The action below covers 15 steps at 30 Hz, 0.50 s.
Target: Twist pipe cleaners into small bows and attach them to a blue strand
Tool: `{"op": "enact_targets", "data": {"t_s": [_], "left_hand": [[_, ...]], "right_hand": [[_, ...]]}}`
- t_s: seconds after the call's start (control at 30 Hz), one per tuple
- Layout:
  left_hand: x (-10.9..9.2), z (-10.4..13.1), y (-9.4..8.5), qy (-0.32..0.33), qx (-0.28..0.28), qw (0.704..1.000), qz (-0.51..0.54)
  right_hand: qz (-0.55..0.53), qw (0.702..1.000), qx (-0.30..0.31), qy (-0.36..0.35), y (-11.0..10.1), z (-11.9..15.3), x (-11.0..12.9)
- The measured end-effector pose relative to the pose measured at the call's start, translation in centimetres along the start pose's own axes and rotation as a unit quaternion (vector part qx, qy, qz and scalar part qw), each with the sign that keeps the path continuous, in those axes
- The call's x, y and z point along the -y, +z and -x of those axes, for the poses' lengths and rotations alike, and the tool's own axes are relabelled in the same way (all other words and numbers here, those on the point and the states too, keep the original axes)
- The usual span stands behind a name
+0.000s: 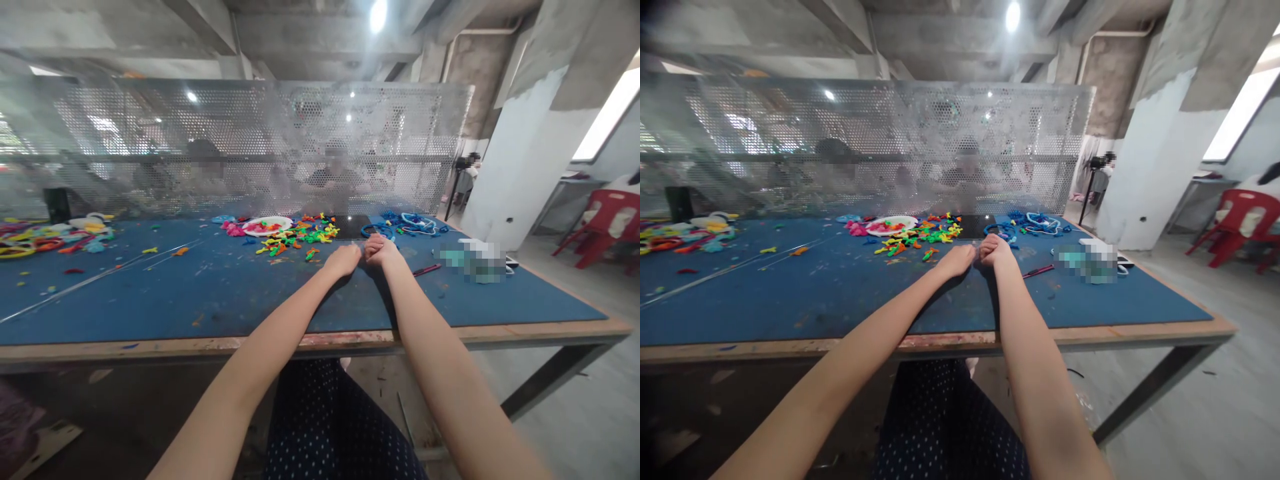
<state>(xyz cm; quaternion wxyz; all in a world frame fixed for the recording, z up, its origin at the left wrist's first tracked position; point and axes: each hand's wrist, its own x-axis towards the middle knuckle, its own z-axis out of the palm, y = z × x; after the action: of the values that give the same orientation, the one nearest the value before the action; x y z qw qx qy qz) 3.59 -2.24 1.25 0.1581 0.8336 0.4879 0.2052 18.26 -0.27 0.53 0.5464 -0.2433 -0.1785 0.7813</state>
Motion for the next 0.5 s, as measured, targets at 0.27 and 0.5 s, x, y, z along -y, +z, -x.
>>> {"op": "enact_targets", "data": {"t_s": [0.27,0.5], "left_hand": [[2.0,0.4,-2.9,-0.004,-0.157,0.988,0.010],[2.1,0.3,-3.0,0.006,-0.213,0.975,0.054]], "right_hand": [[0.294,0.938,-0.147,-0.112,2.2,-0.8,-2.1],[0.402,0.904,-0.088,-0.116,4.0,0.2,-3.8]]}}
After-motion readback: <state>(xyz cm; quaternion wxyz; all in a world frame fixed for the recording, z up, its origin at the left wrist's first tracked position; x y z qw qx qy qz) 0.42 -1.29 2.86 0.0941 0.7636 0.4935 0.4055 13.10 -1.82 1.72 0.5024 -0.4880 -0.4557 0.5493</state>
